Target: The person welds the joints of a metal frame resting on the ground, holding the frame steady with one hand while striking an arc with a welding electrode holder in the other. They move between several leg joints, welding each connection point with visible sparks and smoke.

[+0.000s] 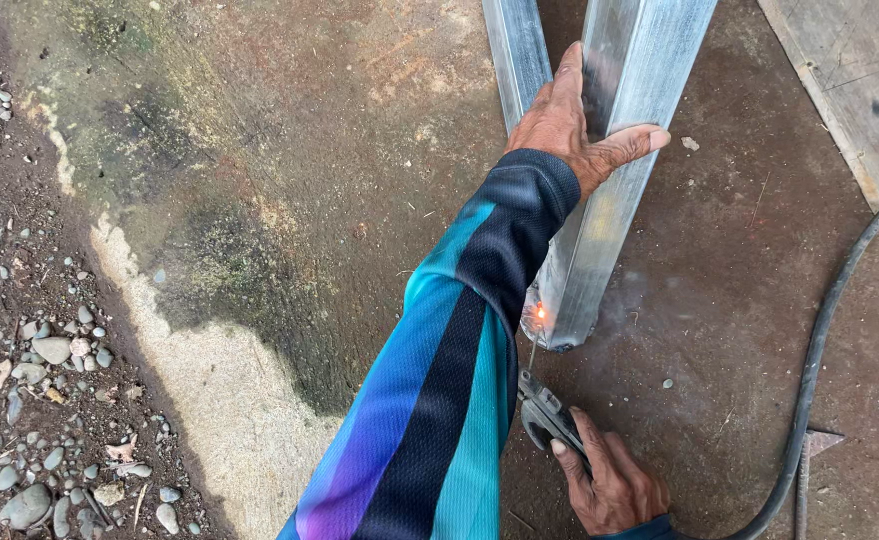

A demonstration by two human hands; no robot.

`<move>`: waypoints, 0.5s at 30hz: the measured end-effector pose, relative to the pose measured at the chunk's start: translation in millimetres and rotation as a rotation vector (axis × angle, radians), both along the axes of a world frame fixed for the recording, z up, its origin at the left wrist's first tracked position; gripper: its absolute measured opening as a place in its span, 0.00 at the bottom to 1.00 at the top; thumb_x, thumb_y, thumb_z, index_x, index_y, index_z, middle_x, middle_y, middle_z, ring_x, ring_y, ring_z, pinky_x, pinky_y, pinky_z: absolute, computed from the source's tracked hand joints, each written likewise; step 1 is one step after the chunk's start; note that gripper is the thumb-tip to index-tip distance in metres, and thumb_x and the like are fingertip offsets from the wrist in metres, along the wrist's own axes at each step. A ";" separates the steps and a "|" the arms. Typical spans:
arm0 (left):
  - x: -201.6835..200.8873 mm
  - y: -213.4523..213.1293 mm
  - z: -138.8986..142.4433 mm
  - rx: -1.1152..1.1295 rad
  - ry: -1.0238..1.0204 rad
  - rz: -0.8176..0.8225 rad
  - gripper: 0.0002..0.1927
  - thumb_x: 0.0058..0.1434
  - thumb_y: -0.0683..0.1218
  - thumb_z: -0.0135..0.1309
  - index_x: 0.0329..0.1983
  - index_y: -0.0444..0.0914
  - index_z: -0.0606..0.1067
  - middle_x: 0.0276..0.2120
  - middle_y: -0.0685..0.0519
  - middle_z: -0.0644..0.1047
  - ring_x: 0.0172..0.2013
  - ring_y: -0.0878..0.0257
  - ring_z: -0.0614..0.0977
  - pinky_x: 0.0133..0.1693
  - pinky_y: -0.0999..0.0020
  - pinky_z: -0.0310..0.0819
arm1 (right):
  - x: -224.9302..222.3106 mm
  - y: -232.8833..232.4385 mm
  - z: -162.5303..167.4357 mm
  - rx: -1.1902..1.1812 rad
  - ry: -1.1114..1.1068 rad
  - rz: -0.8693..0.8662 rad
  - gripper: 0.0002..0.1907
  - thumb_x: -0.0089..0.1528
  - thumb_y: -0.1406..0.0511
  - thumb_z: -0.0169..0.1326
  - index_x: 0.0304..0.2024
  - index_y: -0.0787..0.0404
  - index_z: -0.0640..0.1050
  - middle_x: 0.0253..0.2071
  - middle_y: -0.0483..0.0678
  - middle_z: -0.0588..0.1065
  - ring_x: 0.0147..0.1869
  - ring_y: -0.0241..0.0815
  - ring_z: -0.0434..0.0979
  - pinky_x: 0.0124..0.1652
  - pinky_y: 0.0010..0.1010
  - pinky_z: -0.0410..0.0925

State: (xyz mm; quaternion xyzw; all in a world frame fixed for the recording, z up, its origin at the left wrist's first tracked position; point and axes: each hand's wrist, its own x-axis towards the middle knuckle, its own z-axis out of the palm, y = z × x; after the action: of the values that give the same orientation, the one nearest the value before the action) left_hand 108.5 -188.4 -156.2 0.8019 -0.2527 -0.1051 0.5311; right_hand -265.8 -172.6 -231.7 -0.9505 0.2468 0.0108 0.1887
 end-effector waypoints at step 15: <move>0.5 1.1 0.4 -0.056 0.008 -0.008 0.71 0.40 0.72 0.69 0.76 0.33 0.47 0.67 0.34 0.66 0.66 0.42 0.71 0.64 0.56 0.66 | 1.2 -0.5 -6.0 -0.027 -0.073 -0.016 0.28 0.59 0.50 0.56 0.60 0.49 0.76 0.32 0.48 0.81 0.26 0.48 0.83 0.23 0.43 0.73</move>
State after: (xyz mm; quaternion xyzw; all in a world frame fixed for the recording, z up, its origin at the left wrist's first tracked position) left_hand 109.0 -187.3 -155.8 0.7853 -0.2567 -0.1033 0.5538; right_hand -264.6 -173.1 -237.7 -0.9507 0.2474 -0.0287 0.1847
